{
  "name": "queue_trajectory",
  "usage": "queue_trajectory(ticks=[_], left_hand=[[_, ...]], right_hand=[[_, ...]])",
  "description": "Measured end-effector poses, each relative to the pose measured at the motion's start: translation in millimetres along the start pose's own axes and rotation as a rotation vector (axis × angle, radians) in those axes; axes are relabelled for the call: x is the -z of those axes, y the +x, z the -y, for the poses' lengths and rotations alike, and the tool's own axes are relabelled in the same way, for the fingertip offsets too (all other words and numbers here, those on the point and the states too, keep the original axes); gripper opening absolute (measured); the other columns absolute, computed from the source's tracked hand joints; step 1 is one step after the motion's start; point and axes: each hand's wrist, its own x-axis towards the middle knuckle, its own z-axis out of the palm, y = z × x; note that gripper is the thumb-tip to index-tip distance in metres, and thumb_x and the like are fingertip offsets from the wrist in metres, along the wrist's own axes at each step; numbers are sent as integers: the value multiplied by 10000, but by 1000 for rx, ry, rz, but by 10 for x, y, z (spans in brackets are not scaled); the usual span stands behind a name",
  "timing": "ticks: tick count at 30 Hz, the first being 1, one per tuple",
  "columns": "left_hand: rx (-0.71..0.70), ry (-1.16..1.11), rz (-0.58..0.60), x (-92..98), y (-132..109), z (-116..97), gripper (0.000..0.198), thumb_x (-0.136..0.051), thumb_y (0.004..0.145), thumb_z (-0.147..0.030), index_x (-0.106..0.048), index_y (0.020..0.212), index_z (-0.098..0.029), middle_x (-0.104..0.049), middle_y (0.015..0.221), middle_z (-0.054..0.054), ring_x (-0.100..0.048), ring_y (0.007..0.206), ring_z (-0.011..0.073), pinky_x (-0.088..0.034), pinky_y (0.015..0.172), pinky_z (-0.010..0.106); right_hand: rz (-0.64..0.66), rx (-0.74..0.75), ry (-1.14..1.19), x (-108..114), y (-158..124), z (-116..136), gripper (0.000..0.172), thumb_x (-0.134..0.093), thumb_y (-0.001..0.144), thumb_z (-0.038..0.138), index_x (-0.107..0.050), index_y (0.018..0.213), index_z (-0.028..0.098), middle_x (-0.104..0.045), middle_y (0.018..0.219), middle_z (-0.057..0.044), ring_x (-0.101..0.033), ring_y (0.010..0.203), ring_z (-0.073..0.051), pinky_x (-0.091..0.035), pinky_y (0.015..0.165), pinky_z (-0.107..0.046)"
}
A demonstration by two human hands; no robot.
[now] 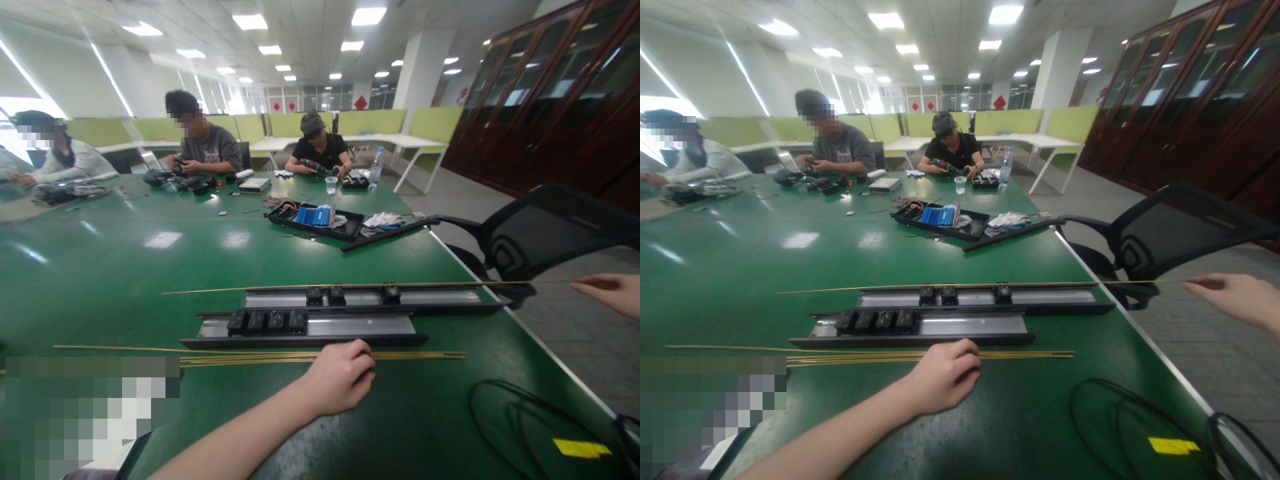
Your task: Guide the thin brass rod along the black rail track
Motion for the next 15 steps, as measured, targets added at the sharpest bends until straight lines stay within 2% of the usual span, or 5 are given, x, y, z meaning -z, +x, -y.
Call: queue_trajectory(ticks=[6,12,15], left_hand=[[2,1,7,-5,-11,11,153,-536,954,-258,-645,1023,-177,-643,1106,67,-672,900,183,-557,779,286],[2,1,7,-13,-9,6,154,-536,954,-260,-647,1021,-177,-646,1105,67,-671,890,182,-556,772,284],[0,-2,3,-2,-5,1,153,-534,952,-253,-650,1015,-175,-648,1095,72,-673,881,179,-555,765,279]], right_hand=[[-18,19,7,21,-36,25,518,-543,635,668,-739,872,251,-737,1057,-149,-656,948,-374,-514,800,-465],[-11,21,-12,-28,15,-30,582,-543,612,675,-751,933,237,-731,1106,-150,-656,970,-370,-512,815,-457],[-30,39,-23,-73,65,-81,588,-537,597,701,-754,896,244,-742,1072,-149,-666,935,-371,-517,787,-463]])
